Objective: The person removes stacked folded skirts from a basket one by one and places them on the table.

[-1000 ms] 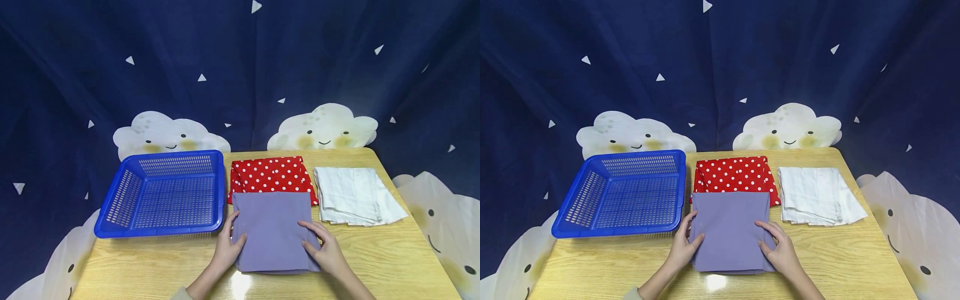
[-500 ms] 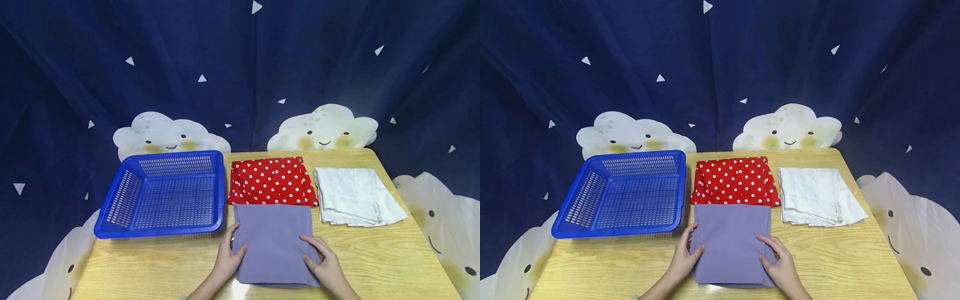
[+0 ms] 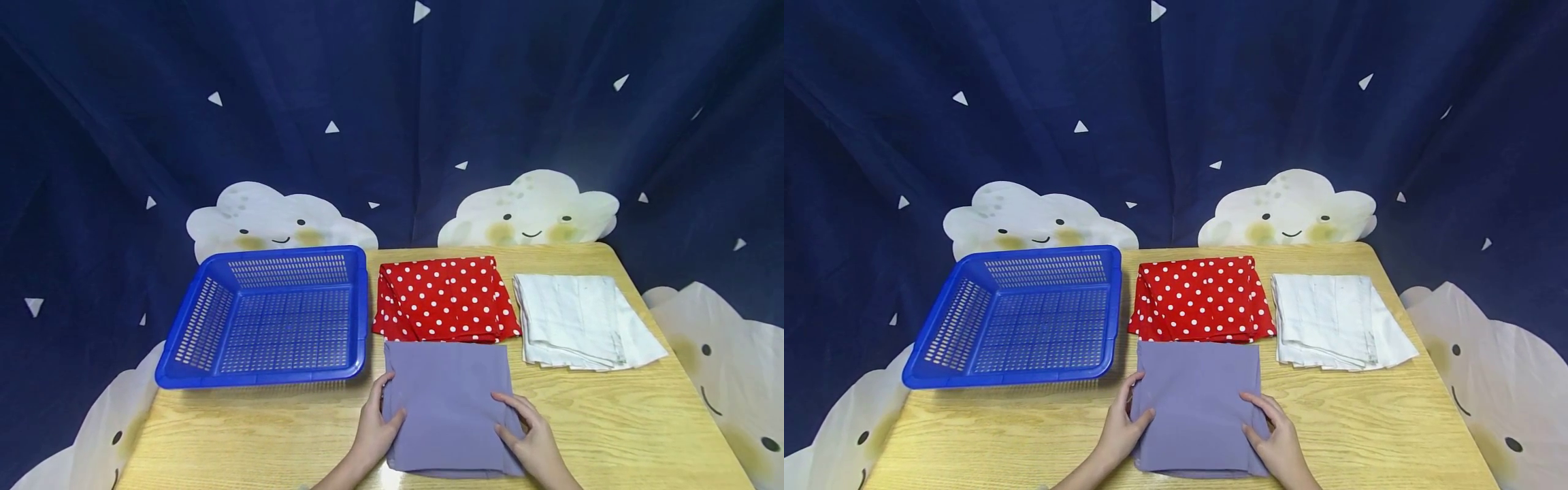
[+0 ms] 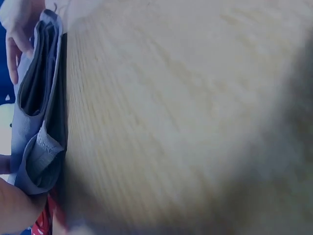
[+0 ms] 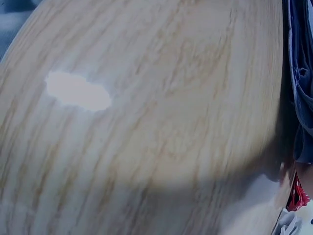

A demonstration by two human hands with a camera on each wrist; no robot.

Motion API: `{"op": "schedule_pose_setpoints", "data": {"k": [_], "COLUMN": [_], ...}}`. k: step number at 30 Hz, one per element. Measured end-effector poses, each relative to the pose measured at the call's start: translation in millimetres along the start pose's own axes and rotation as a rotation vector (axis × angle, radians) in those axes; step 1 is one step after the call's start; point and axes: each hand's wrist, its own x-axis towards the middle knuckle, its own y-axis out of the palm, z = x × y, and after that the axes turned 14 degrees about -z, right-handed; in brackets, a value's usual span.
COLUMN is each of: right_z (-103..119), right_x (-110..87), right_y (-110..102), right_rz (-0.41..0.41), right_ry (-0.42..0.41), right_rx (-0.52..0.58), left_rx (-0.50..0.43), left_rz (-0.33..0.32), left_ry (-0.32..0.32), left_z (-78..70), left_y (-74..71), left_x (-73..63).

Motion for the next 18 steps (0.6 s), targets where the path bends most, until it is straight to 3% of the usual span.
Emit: {"op": "schedule_pose_setpoints", "data": {"k": [9,18], "right_z": [-5.1,-8.0], "right_x": [-2.2,1.1], "right_y": [-2.3,-4.0], "right_rz": [0.033,0.057], "right_ry": [0.082,0.017], "right_rx": [-0.057,-0.243], "left_rx": [0.156,0.371], "left_rz": [-0.086,-0.052], "left_ry": [0.0,-0.005], "left_z": [0.2,-2.2], "left_y": [2.3,0.4], "left_x": [-7.4,-7.7]}}
